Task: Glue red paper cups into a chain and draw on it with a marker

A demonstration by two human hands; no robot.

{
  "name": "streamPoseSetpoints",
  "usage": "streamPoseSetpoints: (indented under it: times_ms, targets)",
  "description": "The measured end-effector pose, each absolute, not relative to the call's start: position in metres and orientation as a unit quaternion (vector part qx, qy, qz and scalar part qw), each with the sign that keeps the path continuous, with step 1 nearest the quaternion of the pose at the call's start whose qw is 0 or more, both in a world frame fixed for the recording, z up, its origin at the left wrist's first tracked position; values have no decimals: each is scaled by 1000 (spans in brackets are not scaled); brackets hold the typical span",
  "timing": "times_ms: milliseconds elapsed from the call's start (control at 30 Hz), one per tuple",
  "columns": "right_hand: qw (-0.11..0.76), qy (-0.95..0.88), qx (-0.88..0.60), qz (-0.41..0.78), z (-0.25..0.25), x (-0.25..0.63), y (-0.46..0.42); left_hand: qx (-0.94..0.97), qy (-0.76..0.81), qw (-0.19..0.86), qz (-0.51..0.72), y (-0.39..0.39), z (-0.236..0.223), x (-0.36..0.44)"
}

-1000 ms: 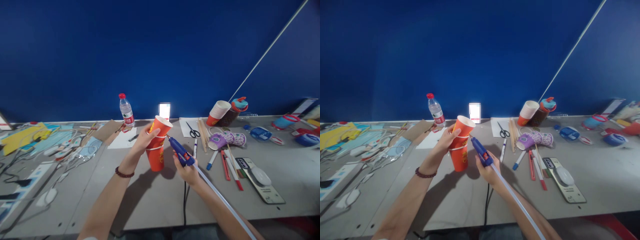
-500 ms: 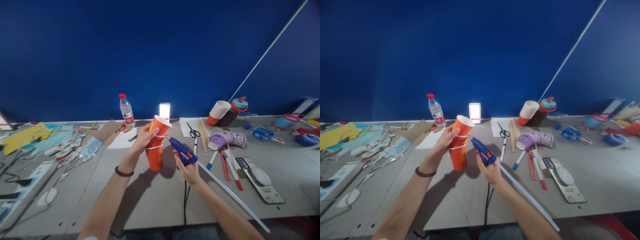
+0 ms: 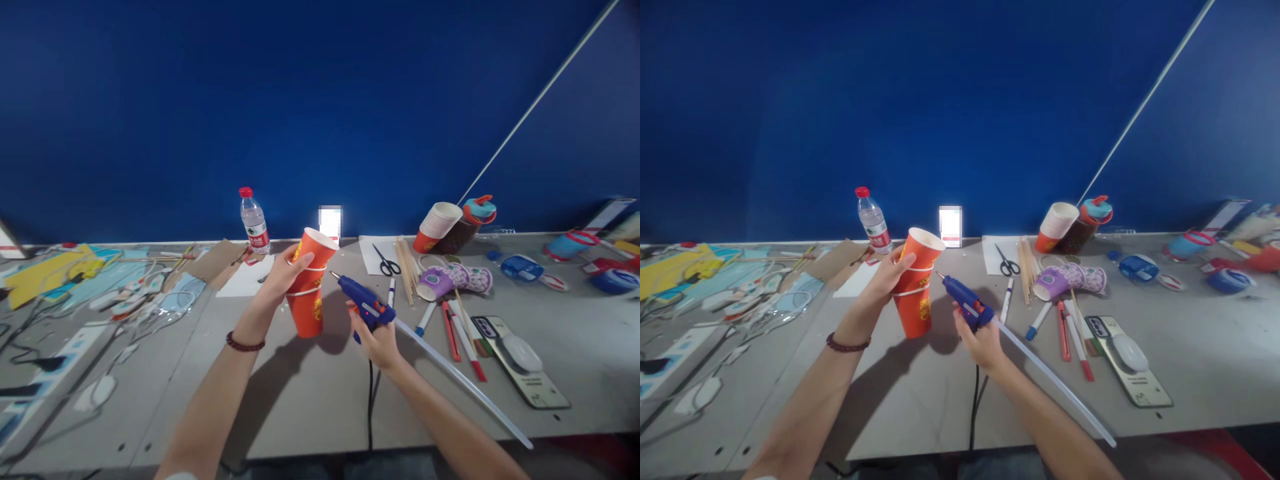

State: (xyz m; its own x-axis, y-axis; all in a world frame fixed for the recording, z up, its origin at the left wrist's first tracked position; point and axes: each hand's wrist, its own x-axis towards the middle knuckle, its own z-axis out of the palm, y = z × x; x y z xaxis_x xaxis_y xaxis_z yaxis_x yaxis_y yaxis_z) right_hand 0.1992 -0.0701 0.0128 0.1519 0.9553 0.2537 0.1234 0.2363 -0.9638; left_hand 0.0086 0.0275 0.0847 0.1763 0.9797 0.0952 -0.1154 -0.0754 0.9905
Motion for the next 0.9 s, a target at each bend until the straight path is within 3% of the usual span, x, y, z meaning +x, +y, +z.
streamPoseSetpoints:
  times_ms: [133, 267, 567, 700, 900]
  targets:
    - [556, -494, -480, 465, 12, 200, -64, 535, 426, 516, 516, 28, 94, -3]
    - [482, -486, -521, 510, -1, 203, -55, 548, 424, 486, 533, 26, 105, -18]
    - [95, -716, -617, 313, 9, 194, -58, 597, 373, 506, 498, 20, 111, -35]
    - [29, -735, -627, 255, 16, 189, -59, 606, 350, 523, 487, 19, 111, -32]
    - [0, -745, -627, 227, 16, 182, -60, 627, 335, 529, 463, 15, 113, -27]
